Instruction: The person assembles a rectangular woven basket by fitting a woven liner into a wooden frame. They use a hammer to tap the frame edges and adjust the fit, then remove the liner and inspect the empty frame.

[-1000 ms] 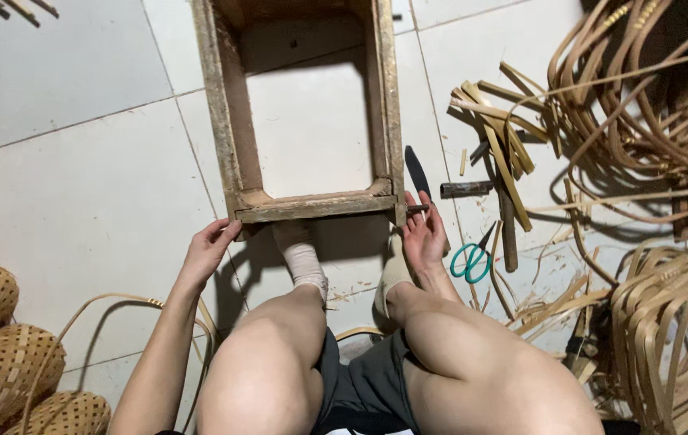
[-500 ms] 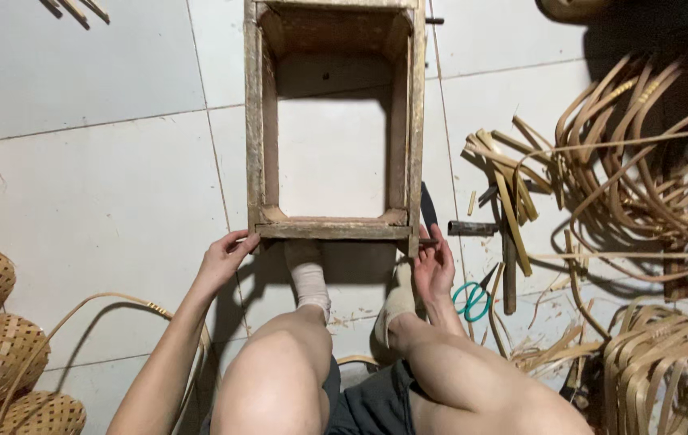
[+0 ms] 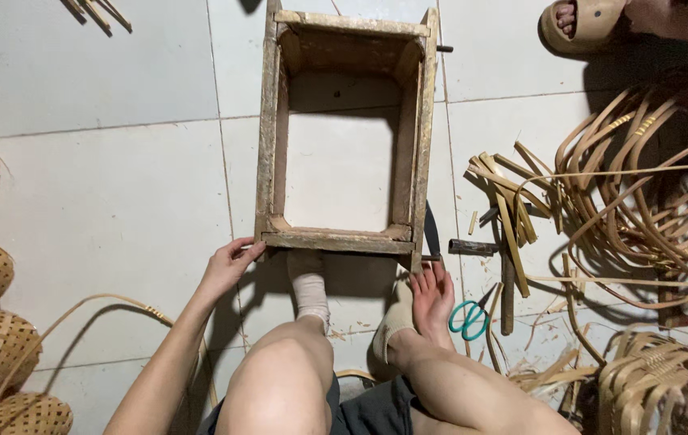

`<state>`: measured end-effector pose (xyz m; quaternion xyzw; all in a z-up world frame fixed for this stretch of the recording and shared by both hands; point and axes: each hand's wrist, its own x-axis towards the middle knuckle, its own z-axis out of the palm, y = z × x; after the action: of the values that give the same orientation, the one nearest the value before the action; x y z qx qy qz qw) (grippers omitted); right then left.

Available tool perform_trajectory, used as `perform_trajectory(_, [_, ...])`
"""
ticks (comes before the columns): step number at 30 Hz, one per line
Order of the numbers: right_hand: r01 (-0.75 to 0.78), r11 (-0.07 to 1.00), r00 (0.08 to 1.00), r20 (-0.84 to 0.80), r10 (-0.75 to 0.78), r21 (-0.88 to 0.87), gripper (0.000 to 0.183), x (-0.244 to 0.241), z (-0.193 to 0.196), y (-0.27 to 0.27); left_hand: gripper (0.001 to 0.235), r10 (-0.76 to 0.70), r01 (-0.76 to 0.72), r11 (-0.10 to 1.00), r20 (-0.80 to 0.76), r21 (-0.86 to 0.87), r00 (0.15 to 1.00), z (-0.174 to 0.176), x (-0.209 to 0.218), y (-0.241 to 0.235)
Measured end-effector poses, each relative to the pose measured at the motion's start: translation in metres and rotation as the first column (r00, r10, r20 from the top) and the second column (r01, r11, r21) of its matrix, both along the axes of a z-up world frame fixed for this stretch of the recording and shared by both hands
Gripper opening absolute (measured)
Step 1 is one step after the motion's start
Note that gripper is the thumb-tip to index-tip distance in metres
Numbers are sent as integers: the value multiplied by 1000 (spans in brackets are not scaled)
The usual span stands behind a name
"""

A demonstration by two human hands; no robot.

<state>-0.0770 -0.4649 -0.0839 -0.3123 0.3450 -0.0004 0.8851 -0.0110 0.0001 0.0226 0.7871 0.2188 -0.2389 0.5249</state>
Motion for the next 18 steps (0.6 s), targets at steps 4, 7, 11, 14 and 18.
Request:
perform_trajectory(4, [-66,998,995,71,67,-6,61,12,5,-1,58,-3,3,999,8,34,1000,6,-3,-5])
perform_trajectory(7, [-18,1000,1000,10,18,-24,64,15,6,6,58,-1,0,996,17,84,1000,15,0,-7])
perform_trajectory(11, [18,998,993,-116,-25,-59,59,3,-4,4,57,-23,22,991,4,129,1000,13,-1,-7])
perform_trajectory(14, [2,997,995,-99,-10,-82,50,-16,-11,-4,56,-14,10,995,43,100,999,3,-10,-9])
perform_trajectory(18, [-2,999,992,-128,-5,-51,51,6,-11,2,58,-37,30,992,51,120,998,1,-2,-3])
